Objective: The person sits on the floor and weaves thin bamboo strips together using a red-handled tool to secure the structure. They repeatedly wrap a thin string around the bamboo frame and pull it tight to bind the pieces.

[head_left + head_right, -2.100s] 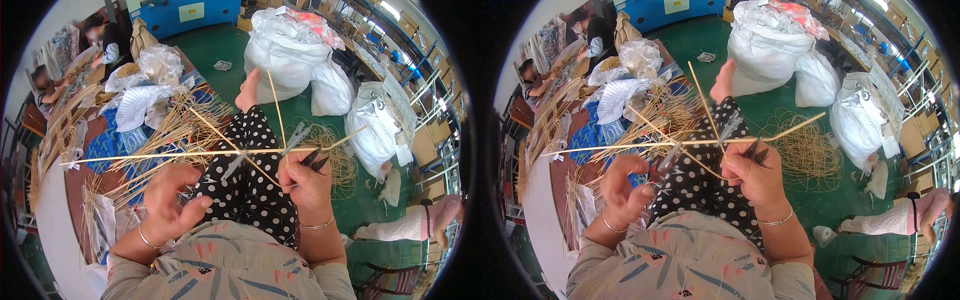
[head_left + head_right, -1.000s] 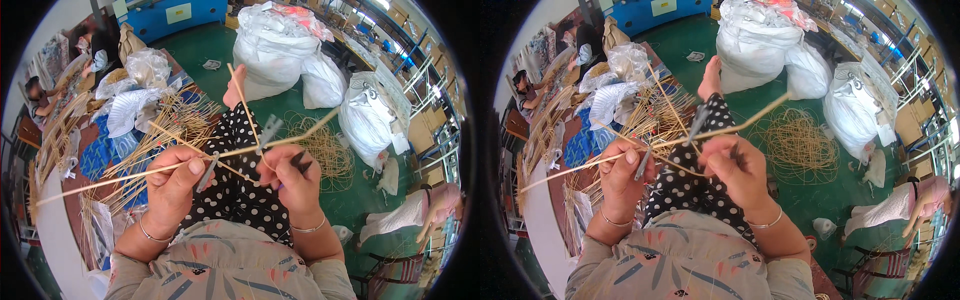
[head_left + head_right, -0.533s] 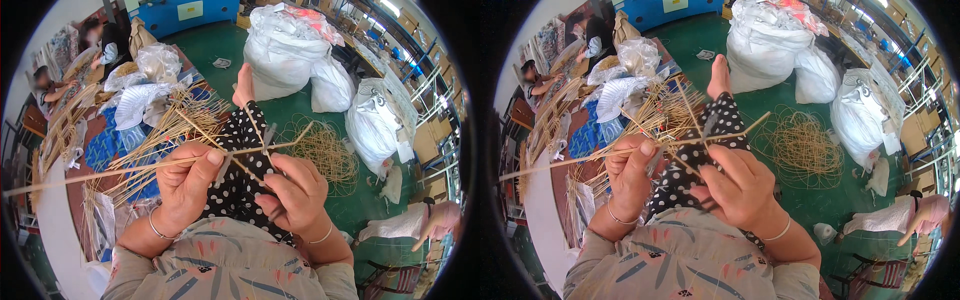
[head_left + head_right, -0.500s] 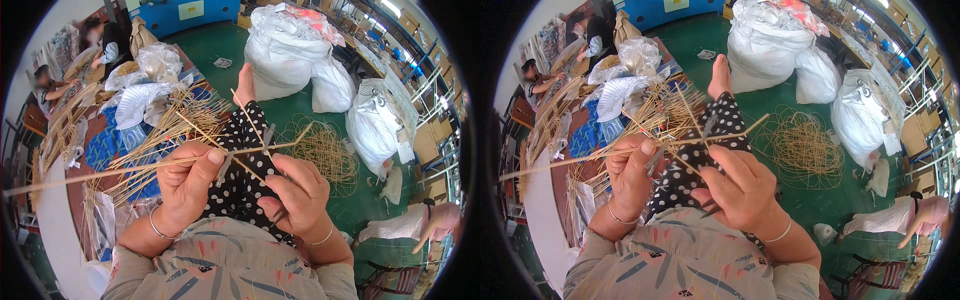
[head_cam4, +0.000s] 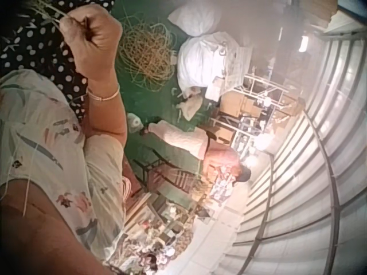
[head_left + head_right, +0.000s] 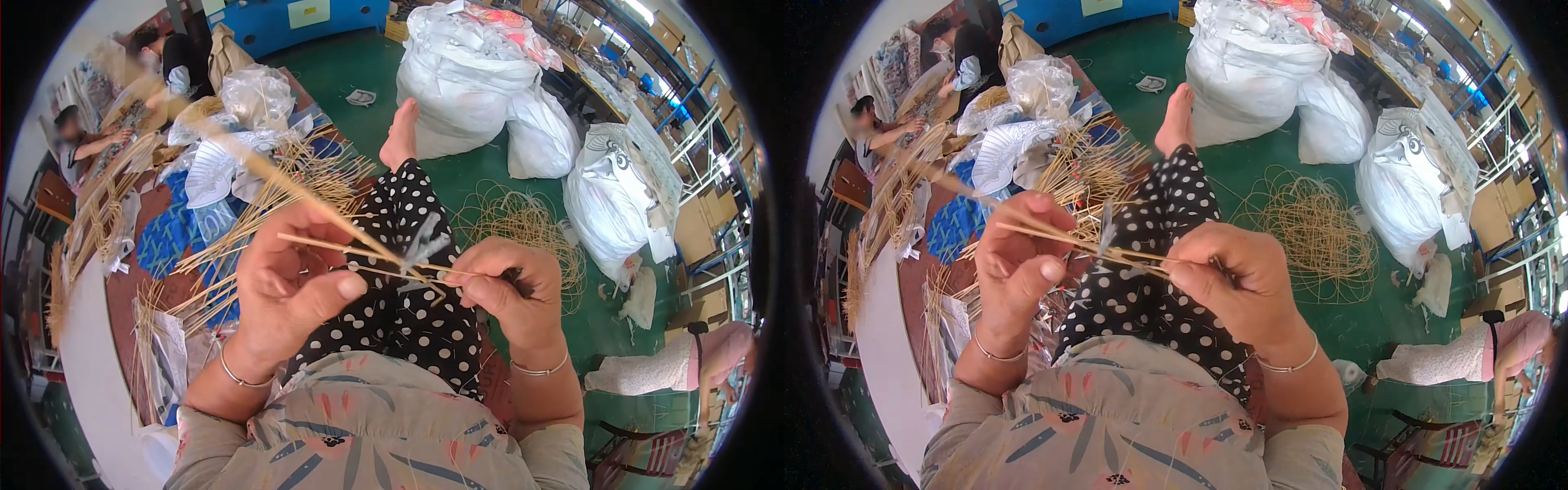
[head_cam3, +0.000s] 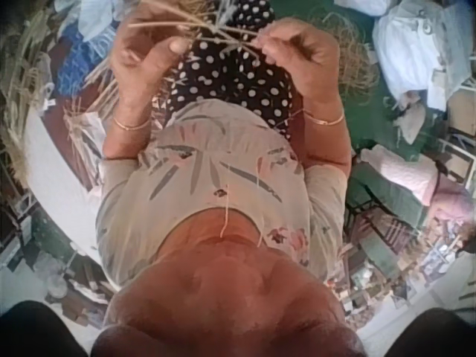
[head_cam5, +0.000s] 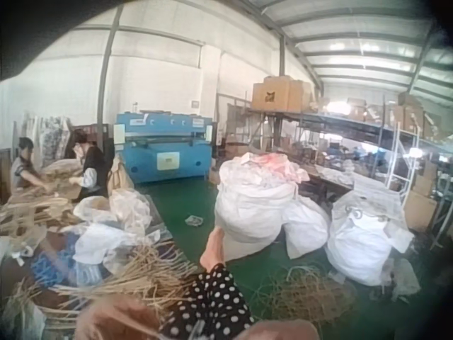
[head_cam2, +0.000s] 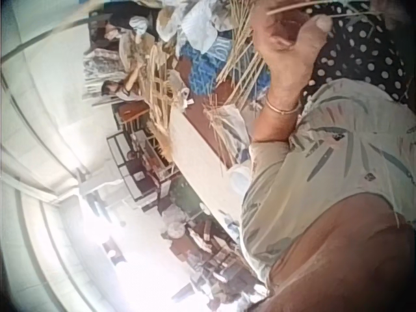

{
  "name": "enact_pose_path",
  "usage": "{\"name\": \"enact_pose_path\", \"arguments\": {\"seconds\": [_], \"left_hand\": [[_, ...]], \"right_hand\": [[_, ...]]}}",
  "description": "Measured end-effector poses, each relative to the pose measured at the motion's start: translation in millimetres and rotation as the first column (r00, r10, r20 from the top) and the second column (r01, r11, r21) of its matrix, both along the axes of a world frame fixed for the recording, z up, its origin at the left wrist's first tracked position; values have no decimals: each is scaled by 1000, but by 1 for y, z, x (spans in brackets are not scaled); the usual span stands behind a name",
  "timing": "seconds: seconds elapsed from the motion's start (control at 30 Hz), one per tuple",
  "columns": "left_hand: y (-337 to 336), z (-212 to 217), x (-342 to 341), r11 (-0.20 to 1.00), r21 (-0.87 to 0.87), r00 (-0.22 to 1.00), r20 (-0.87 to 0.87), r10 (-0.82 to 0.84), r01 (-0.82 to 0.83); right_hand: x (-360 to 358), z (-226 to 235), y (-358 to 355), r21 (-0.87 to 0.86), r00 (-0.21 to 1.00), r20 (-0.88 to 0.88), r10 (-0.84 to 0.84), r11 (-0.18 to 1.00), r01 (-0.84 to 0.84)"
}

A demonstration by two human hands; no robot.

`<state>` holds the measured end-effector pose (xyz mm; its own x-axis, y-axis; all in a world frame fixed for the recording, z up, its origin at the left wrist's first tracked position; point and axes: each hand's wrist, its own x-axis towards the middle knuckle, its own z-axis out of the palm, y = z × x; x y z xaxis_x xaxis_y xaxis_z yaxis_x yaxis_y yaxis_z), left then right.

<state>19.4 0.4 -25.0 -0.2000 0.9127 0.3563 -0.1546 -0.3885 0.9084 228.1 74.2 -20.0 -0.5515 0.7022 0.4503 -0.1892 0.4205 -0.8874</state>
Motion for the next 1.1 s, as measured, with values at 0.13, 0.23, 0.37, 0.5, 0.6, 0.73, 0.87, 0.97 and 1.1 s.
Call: {"name": "enact_pose_path", "arguments": {"seconds": [0.13,0.23,0.37,0.5,0.6,0.73,0.87,0.97,1.1], "left_hand": [[3,9,-11,994,-35,985,-141,-103,99],[3,13,-17,945,-108,950,-1,-311,309],[4,25,-22,946,-121,931,-179,-319,301],[6,37,-24,977,-40,870,-448,-205,209],[8,48,-17,946,-219,745,-584,-323,239],[4,40,-9,938,-265,855,-410,-319,223],[5,37,-7,952,-239,849,-446,-284,193],[6,34,-6,965,-205,839,-486,-246,164],[7,29,-3,979,-154,859,-474,-195,137]], "right_hand": [[6,6,2,-57,997,43,65,996,-62],[9,13,3,-122,993,93,75,991,-64],[11,21,8,-159,987,132,88,985,-67],[11,26,10,-1,958,278,65,998,-67],[8,28,10,78,946,316,67,992,-96],[6,26,10,64,949,310,54,995,-78],[7,23,12,67,949,309,64,994,-89],[3,28,11,204,973,186,-135,974,96],[4,52,-13,-7,991,-135,9,1000,-10]]}}
